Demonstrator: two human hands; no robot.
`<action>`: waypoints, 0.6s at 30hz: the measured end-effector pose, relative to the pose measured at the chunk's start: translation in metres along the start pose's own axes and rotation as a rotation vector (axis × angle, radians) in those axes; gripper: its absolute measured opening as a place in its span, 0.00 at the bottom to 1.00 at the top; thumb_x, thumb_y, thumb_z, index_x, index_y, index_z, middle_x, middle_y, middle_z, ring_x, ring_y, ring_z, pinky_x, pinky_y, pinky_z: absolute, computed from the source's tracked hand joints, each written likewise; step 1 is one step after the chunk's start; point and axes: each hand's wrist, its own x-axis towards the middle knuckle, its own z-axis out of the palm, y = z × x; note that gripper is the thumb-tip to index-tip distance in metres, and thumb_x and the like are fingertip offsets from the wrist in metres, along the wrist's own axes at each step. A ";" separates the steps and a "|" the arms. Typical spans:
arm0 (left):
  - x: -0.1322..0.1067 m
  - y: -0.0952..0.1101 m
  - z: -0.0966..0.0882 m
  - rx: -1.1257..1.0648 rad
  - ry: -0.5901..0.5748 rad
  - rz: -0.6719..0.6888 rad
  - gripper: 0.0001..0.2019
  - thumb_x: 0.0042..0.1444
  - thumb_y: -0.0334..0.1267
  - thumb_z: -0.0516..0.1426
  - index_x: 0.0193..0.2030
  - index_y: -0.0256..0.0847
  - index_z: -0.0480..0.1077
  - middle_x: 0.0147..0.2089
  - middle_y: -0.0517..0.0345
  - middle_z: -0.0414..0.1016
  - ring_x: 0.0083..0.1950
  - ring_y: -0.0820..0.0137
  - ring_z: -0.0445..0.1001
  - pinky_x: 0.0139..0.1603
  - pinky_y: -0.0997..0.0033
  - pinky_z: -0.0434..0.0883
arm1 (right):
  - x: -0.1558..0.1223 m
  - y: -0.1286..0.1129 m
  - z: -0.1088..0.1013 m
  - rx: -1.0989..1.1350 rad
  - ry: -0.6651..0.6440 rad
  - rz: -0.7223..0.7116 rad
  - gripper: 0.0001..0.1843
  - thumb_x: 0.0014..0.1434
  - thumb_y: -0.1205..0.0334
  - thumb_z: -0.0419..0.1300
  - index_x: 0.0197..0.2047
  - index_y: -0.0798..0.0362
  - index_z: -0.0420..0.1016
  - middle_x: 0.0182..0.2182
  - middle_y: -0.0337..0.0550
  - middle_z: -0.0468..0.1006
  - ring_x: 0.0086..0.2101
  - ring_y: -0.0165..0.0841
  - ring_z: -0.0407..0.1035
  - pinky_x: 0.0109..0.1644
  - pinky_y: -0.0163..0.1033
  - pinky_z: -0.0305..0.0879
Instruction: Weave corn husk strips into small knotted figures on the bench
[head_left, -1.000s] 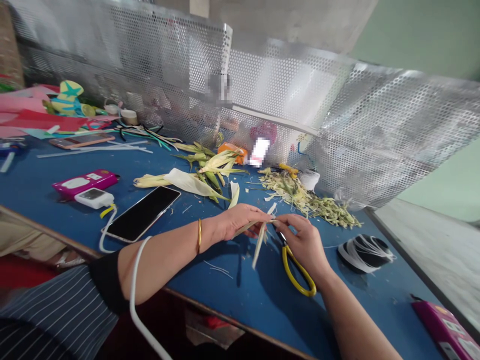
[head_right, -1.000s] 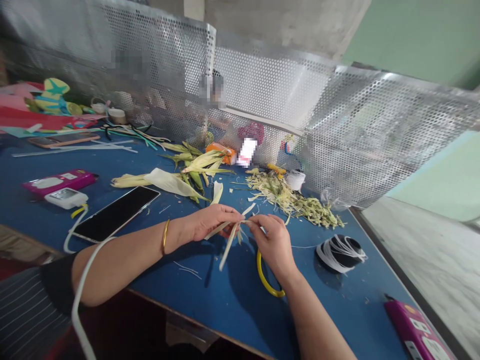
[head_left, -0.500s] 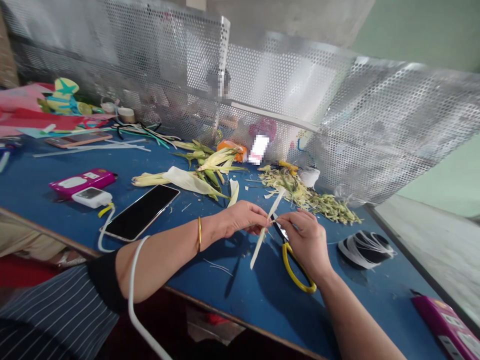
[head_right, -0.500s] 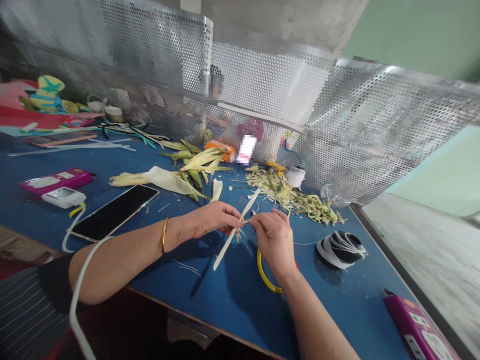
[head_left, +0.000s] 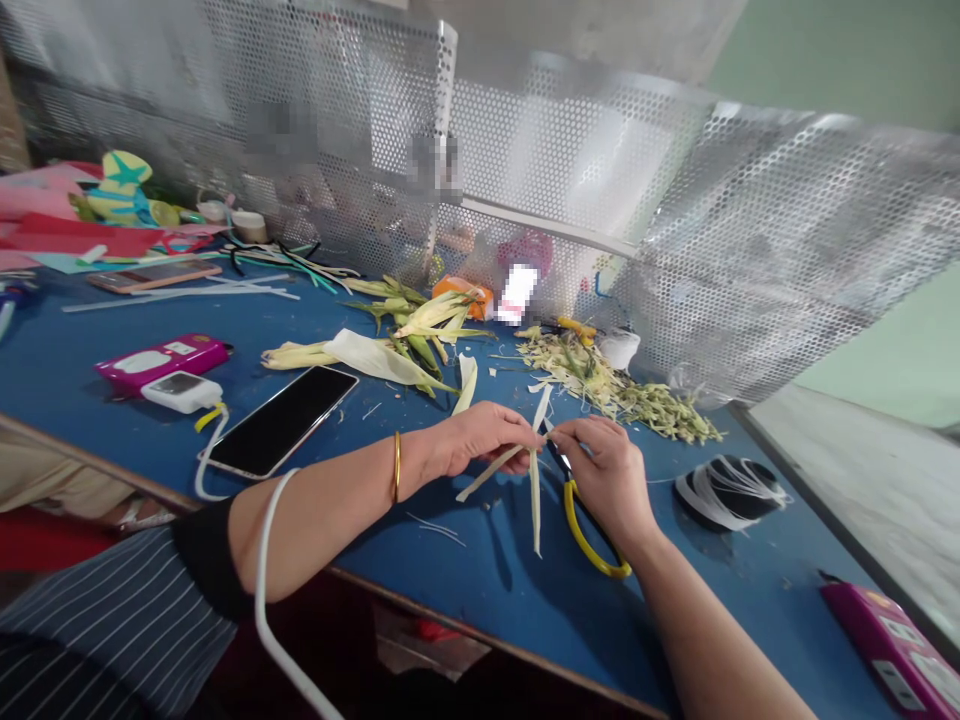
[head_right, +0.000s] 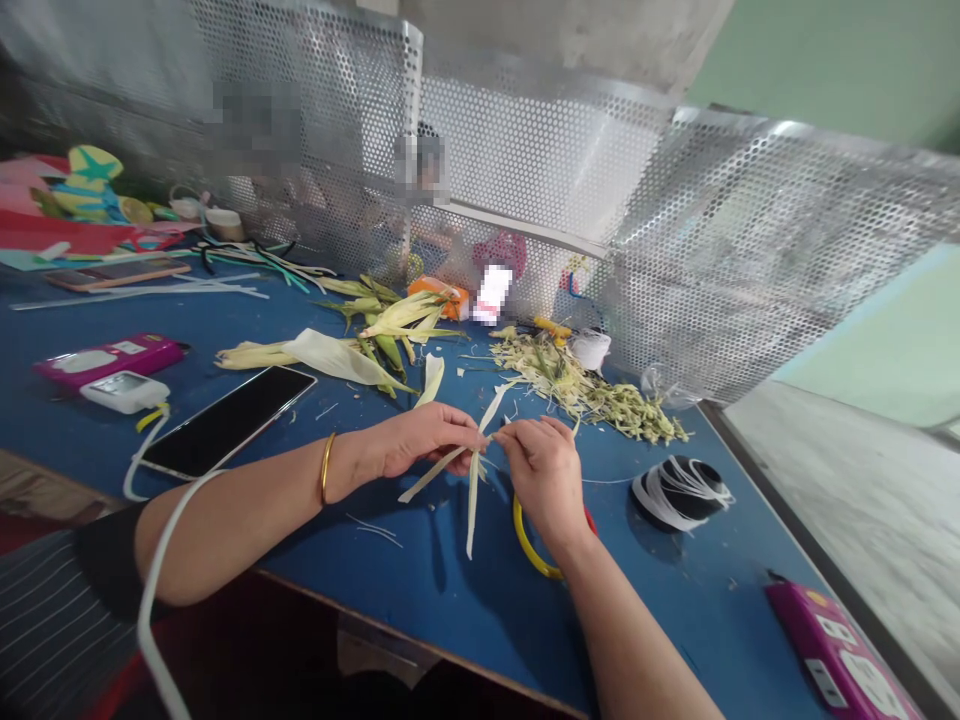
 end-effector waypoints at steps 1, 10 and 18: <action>0.000 0.000 0.000 0.006 -0.008 0.007 0.15 0.37 0.45 0.70 0.23 0.37 0.73 0.22 0.59 0.74 0.24 0.73 0.72 0.31 0.72 0.71 | 0.000 -0.001 0.000 0.003 0.002 0.005 0.13 0.63 0.62 0.55 0.27 0.48 0.73 0.26 0.38 0.79 0.30 0.33 0.71 0.53 0.45 0.61; -0.004 0.002 0.000 -0.016 -0.043 0.034 0.14 0.40 0.44 0.70 0.24 0.37 0.74 0.24 0.57 0.76 0.26 0.73 0.73 0.33 0.73 0.71 | 0.000 0.001 0.000 -0.039 0.036 0.025 0.13 0.64 0.61 0.55 0.29 0.49 0.75 0.27 0.39 0.80 0.31 0.34 0.72 0.52 0.45 0.61; -0.003 0.006 0.001 -0.204 0.054 -0.010 0.13 0.49 0.46 0.65 0.32 0.37 0.77 0.31 0.53 0.80 0.31 0.70 0.77 0.38 0.71 0.71 | -0.001 -0.009 -0.013 -0.303 0.110 -0.335 0.13 0.64 0.67 0.56 0.47 0.46 0.77 0.35 0.42 0.79 0.36 0.36 0.70 0.56 0.49 0.56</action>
